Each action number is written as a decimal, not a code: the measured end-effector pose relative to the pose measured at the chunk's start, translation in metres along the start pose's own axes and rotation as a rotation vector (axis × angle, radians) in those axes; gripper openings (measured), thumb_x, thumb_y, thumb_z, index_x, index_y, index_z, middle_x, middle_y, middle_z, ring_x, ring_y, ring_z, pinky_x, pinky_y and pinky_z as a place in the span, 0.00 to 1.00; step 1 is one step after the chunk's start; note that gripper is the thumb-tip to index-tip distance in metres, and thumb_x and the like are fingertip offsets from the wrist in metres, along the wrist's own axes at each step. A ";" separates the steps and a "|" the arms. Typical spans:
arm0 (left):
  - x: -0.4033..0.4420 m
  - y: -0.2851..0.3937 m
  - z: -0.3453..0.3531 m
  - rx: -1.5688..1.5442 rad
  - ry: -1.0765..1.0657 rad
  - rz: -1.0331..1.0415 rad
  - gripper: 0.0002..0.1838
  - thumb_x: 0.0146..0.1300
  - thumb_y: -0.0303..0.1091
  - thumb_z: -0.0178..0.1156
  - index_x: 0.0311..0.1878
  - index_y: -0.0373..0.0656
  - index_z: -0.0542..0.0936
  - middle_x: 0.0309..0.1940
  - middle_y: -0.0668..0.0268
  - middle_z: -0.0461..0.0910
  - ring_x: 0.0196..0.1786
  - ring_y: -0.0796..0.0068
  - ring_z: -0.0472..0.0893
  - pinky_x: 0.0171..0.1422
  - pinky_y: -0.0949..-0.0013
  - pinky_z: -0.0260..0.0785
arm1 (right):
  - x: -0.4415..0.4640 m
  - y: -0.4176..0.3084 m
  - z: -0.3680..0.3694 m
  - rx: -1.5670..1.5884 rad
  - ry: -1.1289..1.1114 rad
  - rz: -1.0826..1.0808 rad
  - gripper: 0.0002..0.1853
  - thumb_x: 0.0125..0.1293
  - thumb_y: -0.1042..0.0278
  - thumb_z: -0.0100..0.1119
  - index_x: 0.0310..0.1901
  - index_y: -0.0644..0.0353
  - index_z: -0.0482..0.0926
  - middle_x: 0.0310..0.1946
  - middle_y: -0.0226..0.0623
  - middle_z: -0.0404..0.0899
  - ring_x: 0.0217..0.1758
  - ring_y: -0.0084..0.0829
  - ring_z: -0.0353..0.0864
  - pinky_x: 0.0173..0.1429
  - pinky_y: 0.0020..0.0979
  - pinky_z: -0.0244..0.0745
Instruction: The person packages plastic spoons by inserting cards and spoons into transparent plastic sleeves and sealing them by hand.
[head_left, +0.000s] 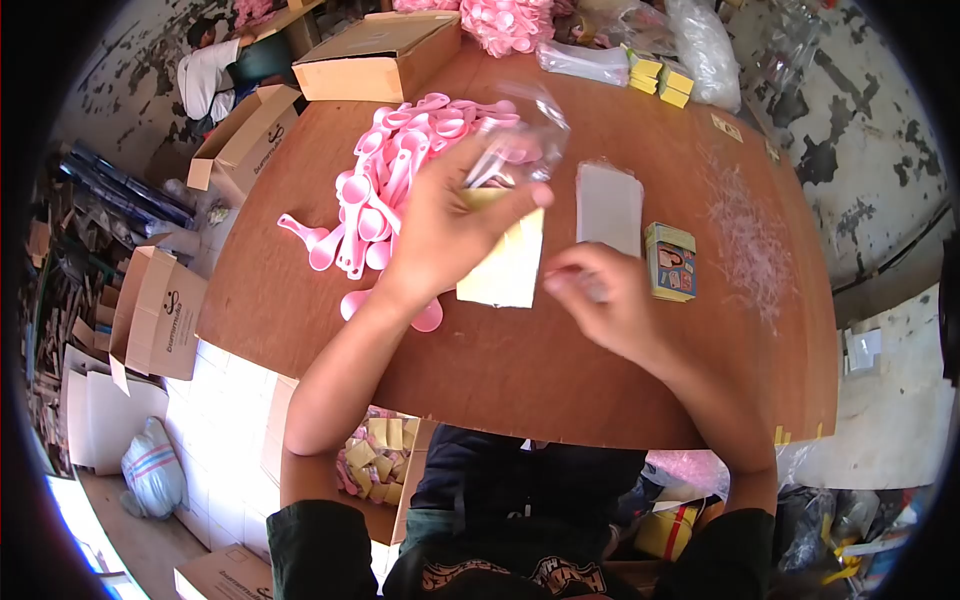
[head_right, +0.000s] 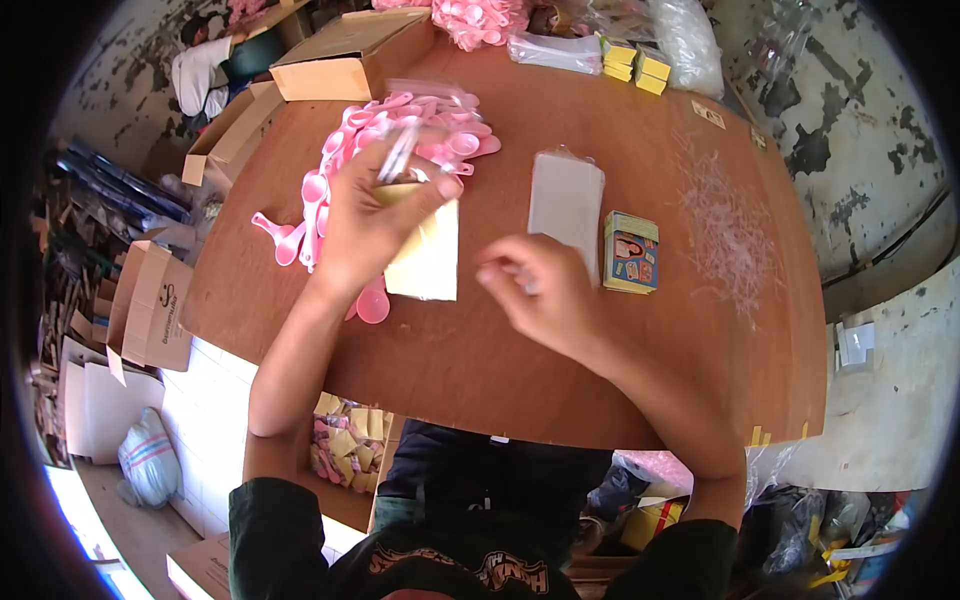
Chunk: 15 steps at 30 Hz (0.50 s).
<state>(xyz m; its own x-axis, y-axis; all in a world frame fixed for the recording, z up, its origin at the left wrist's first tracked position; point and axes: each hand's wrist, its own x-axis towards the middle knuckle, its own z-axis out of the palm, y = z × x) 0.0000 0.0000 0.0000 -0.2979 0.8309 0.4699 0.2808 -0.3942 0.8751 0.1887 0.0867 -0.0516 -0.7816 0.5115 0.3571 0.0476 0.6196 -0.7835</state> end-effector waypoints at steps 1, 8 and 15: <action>0.000 -0.001 0.000 -0.088 0.067 -0.033 0.24 0.60 0.28 0.70 0.59 0.37 0.77 0.46 0.67 0.82 0.40 0.86 0.79 0.43 0.77 0.74 | 0.008 -0.004 0.010 -0.291 -0.019 -0.222 0.10 0.59 0.70 0.63 0.43 0.61 0.81 0.37 0.42 0.82 0.44 0.42 0.82 0.47 0.39 0.77; -0.001 -0.004 -0.002 -0.177 0.120 0.001 0.20 0.60 0.26 0.69 0.55 0.35 0.78 0.38 0.69 0.84 0.34 0.88 0.79 0.36 0.80 0.72 | 0.069 0.017 0.063 0.013 -0.264 -0.281 0.19 0.60 0.69 0.62 0.54 0.57 0.76 0.48 0.40 0.80 0.49 0.40 0.81 0.49 0.36 0.77; -0.004 -0.002 -0.001 -0.199 0.115 -0.035 0.19 0.60 0.27 0.69 0.53 0.35 0.78 0.34 0.69 0.83 0.32 0.87 0.78 0.35 0.79 0.71 | 0.081 -0.003 0.049 0.148 -0.367 -0.125 0.20 0.61 0.67 0.62 0.56 0.52 0.75 0.49 0.37 0.81 0.49 0.40 0.81 0.50 0.36 0.77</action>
<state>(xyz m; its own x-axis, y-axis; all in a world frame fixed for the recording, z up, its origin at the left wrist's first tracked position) 0.0000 -0.0029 -0.0034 -0.4092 0.8000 0.4389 0.0859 -0.4451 0.8914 0.0943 0.0971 -0.0448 -0.9468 0.1749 0.2703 -0.1312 0.5572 -0.8199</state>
